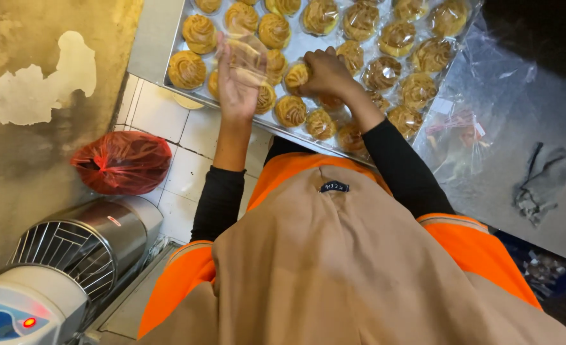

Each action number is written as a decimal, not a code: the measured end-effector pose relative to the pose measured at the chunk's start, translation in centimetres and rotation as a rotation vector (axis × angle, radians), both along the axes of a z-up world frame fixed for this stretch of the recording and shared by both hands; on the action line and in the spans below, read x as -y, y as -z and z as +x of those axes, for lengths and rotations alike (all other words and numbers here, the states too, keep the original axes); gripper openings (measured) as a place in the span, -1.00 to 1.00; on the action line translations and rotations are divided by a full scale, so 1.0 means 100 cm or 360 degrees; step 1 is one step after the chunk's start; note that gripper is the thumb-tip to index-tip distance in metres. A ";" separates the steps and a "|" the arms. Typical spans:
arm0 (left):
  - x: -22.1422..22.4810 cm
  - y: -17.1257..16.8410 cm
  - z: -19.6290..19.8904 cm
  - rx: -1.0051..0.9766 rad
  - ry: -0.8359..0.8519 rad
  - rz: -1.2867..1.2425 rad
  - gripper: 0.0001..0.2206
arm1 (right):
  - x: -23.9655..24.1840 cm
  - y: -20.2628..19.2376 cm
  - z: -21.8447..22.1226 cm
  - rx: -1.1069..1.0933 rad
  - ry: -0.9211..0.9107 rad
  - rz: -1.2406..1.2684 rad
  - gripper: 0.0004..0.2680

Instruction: Individually bagging choux pastries from a large metal tray.

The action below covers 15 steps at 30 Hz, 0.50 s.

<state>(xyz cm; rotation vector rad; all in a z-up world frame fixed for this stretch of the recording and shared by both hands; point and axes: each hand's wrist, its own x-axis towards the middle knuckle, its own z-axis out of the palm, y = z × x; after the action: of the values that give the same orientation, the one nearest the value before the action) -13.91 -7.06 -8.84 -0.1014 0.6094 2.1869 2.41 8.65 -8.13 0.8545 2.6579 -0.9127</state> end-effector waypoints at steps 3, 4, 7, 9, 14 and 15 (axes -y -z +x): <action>-0.007 0.007 0.006 -0.0059 0.0103 0.0095 -0.47 | -0.001 0.004 0.011 -0.0335 0.0101 -0.0019 -0.52; -0.008 0.009 0.008 -0.0007 0.0160 0.0148 -0.52 | -0.002 0.012 0.019 -0.0646 0.0145 -0.0037 -0.52; -0.019 0.008 0.014 -0.0077 0.0200 0.0271 -0.72 | 0.012 -0.023 0.042 -0.1045 0.0334 -0.0589 -0.52; -0.024 -0.001 0.019 -0.0205 0.0243 0.0202 -0.72 | 0.025 -0.038 0.057 -0.1172 0.0400 -0.0909 -0.50; -0.035 -0.015 0.033 -0.0442 0.0353 0.0075 -0.44 | 0.038 -0.047 0.075 -0.1480 0.0477 -0.1125 -0.45; -0.038 -0.019 0.033 -0.0527 0.0399 0.0125 -0.38 | 0.037 -0.041 0.078 -0.1518 0.0538 -0.1211 -0.47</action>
<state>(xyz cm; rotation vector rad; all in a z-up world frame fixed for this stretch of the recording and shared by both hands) -10.58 -3.28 -6.97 0.3671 0.6779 1.9923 10.23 4.96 -4.06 0.7686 2.3482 -2.7243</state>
